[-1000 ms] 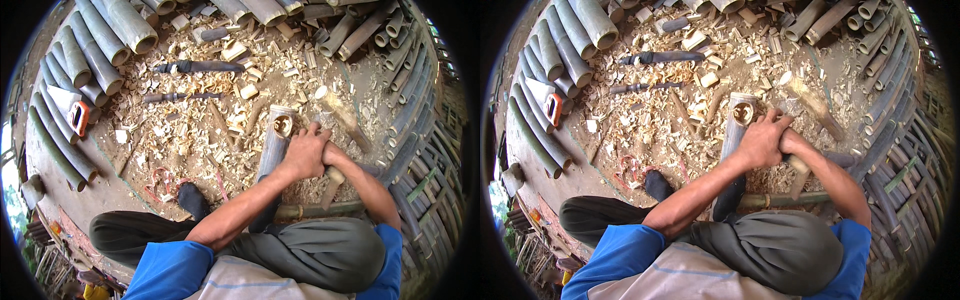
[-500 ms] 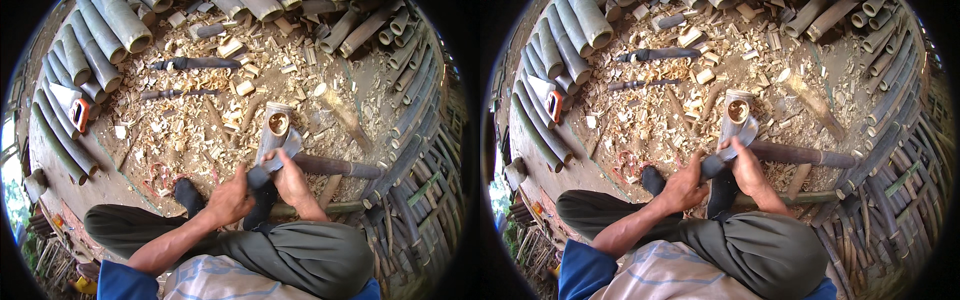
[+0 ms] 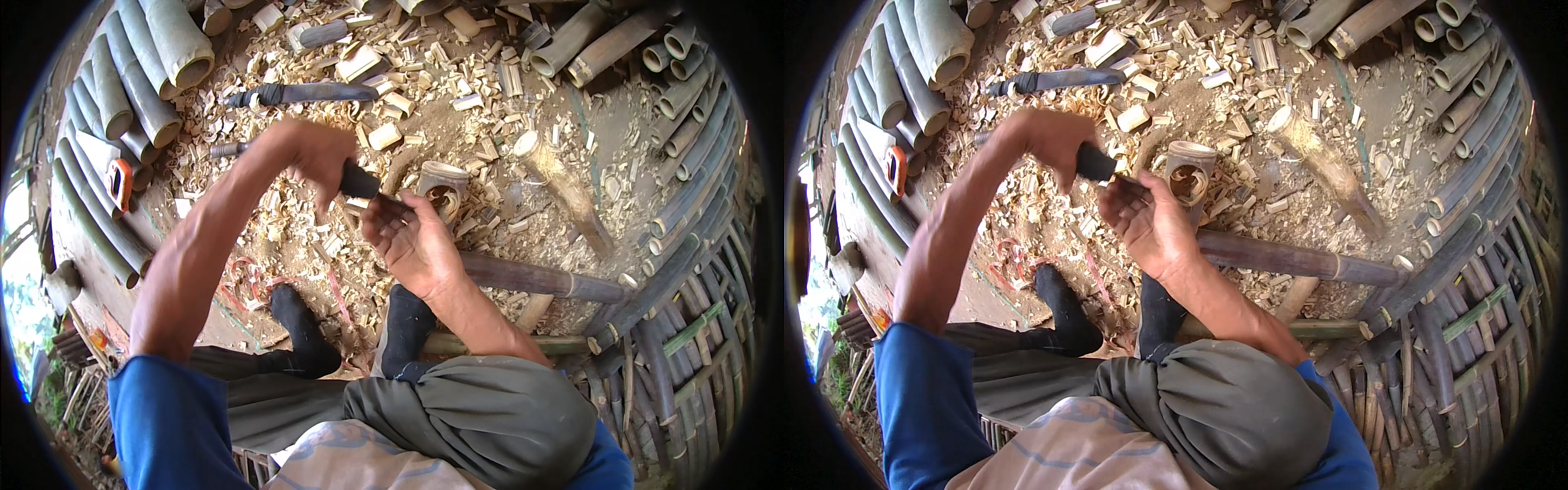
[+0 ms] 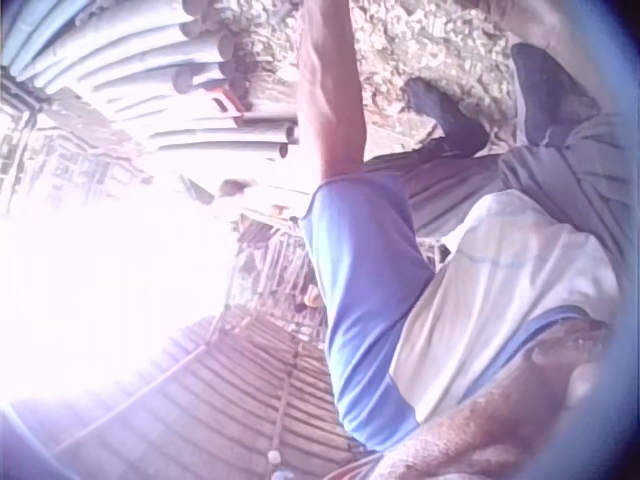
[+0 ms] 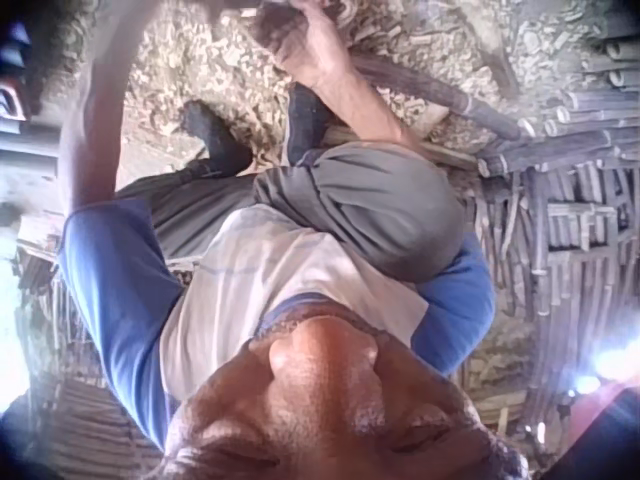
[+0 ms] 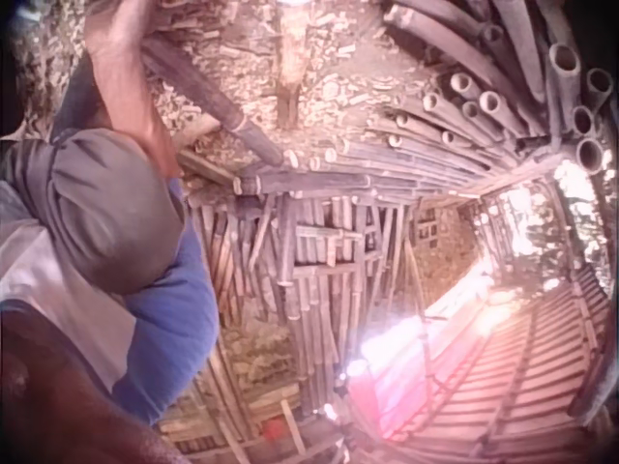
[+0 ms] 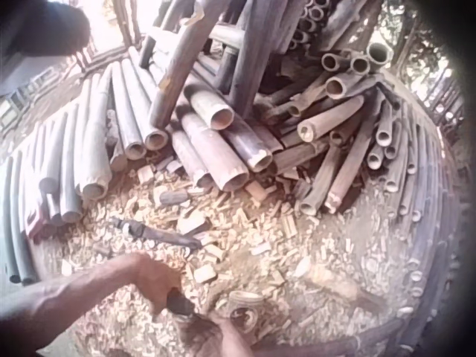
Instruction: The person shapes and carves bamboo poles. The person uses a knife to carve and hollow out the end of a bamboo pole and uses a wooden mallet to strike the knife.
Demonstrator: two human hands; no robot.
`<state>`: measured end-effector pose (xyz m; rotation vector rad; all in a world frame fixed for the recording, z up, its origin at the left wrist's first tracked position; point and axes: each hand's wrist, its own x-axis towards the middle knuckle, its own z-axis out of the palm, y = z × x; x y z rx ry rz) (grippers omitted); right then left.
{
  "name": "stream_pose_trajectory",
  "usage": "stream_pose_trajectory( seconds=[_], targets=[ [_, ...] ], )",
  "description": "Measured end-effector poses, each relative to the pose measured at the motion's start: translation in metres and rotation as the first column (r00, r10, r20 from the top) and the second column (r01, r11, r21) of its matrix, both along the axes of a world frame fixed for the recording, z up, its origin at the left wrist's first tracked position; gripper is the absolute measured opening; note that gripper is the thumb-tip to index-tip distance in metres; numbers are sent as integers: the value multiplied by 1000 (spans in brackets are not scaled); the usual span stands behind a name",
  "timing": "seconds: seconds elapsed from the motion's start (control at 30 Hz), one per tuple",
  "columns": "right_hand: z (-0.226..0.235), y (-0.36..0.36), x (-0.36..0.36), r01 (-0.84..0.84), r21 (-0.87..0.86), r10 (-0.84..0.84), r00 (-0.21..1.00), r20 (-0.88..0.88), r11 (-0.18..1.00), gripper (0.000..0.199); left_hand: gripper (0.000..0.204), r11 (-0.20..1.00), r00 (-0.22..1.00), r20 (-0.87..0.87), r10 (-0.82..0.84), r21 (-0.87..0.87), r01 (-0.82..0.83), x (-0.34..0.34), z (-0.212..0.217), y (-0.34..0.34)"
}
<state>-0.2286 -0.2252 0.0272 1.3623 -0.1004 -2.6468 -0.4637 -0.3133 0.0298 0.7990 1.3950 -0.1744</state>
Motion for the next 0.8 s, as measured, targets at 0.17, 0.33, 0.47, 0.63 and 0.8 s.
stream_pose_trajectory(
  seconds=[0.17,0.33,0.47,0.63,0.8],
  targets=[
    [4,21,35,-486,243,458,873,164,839,33,46,902,903,11,429,54,-428,118,8,-62],
    [6,71,54,-888,440,814,351,463,133,40,46,378,375,-50,925,166,-911,307,25,-31],
    [-3,64,75,-691,407,705,694,144,597,36,34,738,695,-249,674,266,-620,261,46,-40],
    [3,1,53,-117,18,118,956,-267,993,42,17,916,813,-582,0,326,233,107,120,-17],
    [6,10,33,-60,8,60,989,-139,998,38,33,943,965,-227,-129,274,191,40,63,-3]
  ],
)
